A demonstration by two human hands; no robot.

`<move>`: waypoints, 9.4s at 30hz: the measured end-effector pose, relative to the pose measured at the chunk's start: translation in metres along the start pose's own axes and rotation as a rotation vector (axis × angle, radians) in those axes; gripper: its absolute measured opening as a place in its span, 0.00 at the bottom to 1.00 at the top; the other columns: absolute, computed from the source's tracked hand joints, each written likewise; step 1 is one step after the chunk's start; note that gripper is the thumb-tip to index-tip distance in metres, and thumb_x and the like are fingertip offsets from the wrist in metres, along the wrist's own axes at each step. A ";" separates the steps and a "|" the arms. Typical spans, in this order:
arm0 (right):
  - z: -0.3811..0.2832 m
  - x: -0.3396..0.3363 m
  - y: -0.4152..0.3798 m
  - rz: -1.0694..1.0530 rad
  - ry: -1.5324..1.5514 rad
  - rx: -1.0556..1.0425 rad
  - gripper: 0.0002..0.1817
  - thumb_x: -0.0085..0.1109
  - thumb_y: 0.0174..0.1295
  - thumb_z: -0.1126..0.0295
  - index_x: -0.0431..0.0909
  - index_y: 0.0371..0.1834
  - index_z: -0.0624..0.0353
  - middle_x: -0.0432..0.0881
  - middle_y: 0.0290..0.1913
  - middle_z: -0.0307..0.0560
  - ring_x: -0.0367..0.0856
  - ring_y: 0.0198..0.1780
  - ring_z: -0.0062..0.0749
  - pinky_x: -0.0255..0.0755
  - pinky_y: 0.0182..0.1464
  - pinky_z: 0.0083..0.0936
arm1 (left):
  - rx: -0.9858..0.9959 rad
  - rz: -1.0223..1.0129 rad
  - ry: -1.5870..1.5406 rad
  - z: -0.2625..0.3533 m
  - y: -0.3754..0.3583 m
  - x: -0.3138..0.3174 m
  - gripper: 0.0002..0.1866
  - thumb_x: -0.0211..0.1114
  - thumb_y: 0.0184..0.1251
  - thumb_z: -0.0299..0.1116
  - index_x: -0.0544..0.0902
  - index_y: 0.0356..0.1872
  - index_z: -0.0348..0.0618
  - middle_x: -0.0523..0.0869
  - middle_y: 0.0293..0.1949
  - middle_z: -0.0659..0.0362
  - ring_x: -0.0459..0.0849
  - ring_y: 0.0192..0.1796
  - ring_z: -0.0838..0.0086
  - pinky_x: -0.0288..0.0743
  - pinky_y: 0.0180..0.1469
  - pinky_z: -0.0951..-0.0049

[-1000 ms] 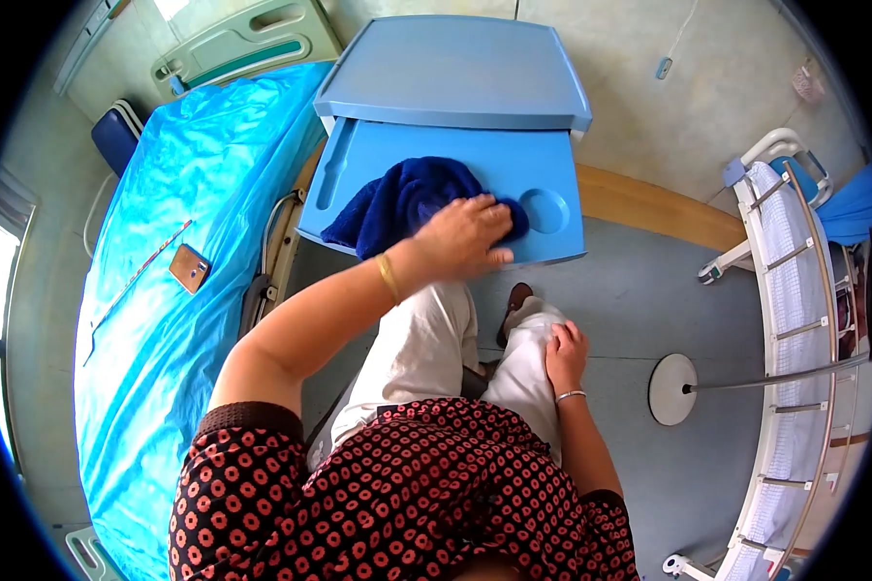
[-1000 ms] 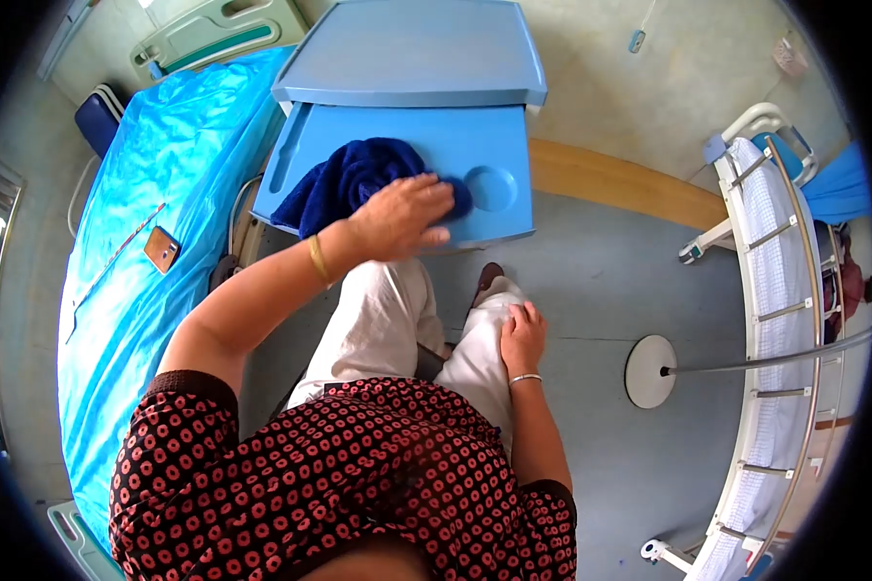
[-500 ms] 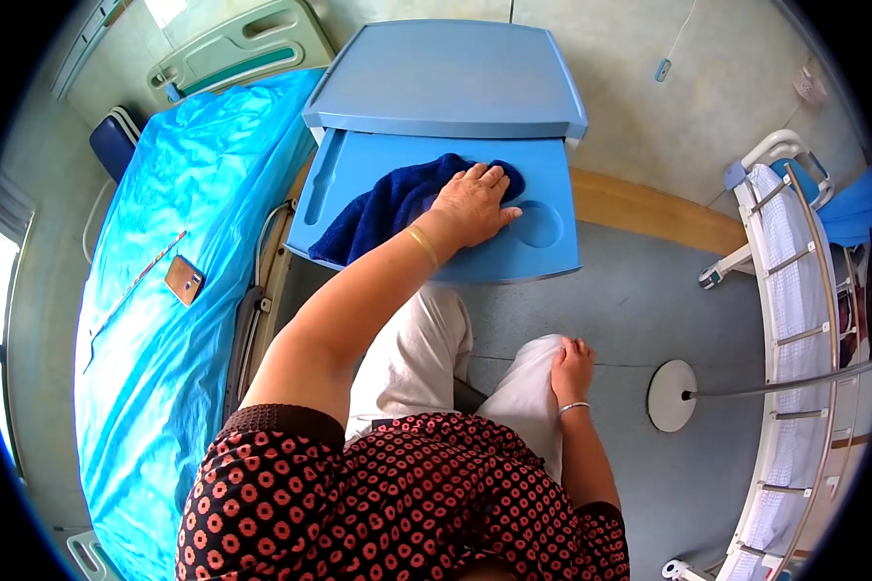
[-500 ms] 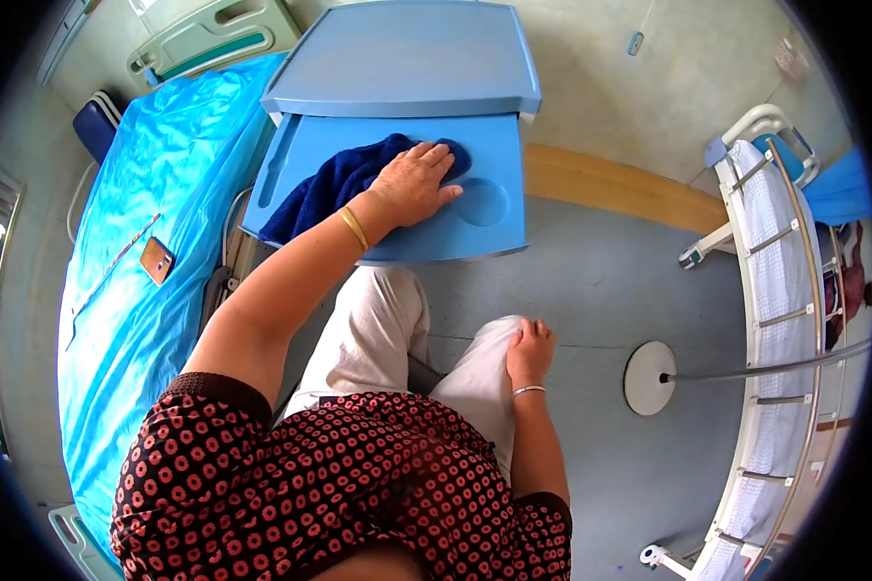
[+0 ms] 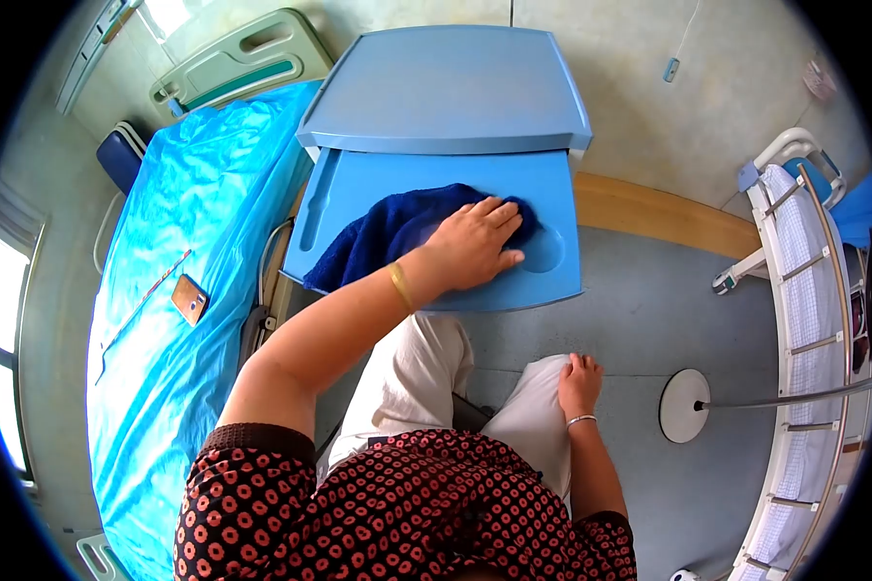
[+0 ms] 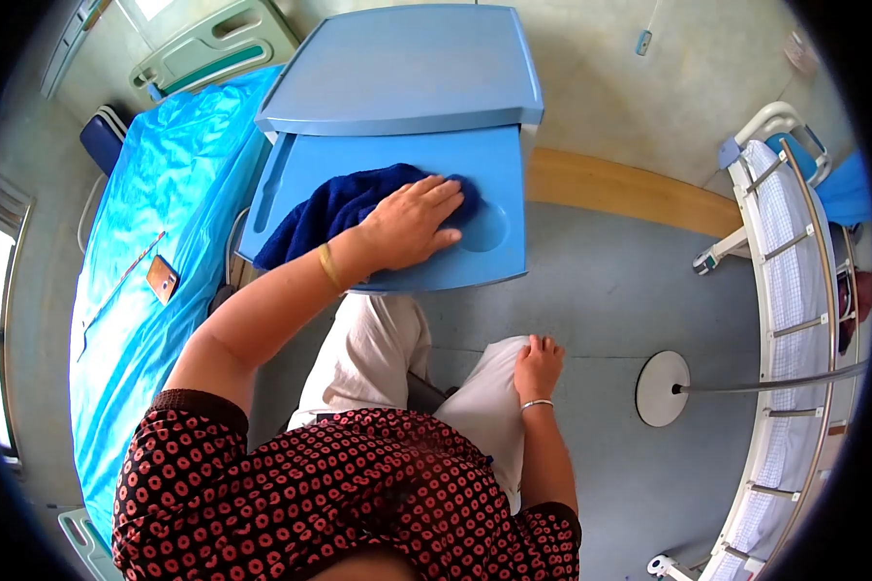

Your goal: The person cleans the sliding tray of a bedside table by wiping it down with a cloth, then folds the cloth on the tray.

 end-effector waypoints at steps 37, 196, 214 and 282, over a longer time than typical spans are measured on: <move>0.004 0.000 0.006 -0.056 0.083 0.058 0.15 0.48 0.60 0.64 0.77 0.47 0.54 0.76 0.47 0.50 0.70 0.50 0.50 0.68 0.53 0.38 | 0.184 0.039 0.109 -0.024 -0.007 -0.018 0.17 0.57 0.64 0.39 0.78 0.50 0.41 0.76 0.55 0.56 0.72 0.58 0.63 0.65 0.62 0.67; 0.010 -0.002 0.016 -0.117 -0.001 0.118 0.16 0.47 0.60 0.60 0.80 0.44 0.54 0.77 0.47 0.50 0.72 0.49 0.49 0.69 0.52 0.40 | -0.412 0.017 0.140 -0.083 -0.015 -0.025 0.20 0.56 0.65 0.40 0.76 0.52 0.37 0.74 0.52 0.52 0.71 0.56 0.59 0.67 0.59 0.65; 0.012 -0.002 0.014 -0.102 -0.001 0.101 0.16 0.47 0.59 0.61 0.80 0.44 0.55 0.76 0.47 0.50 0.72 0.49 0.48 0.70 0.52 0.38 | -0.437 0.081 0.158 -0.086 -0.007 -0.022 0.21 0.54 0.66 0.45 0.79 0.47 0.36 0.76 0.49 0.54 0.72 0.53 0.60 0.67 0.55 0.64; 0.008 0.002 0.021 -0.121 0.030 0.127 0.15 0.49 0.57 0.62 0.80 0.43 0.55 0.76 0.45 0.50 0.71 0.48 0.48 0.69 0.52 0.39 | -0.196 -0.054 -0.157 -0.005 0.086 0.025 0.39 0.42 0.68 0.61 0.64 0.65 0.34 0.62 0.67 0.45 0.57 0.71 0.54 0.49 0.71 0.60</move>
Point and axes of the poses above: each hand's wrist, its own y-axis towards the middle knuckle, its own x-axis out of the palm, z = x × y, the point moved 4 cm from there along y, towards the middle knuckle
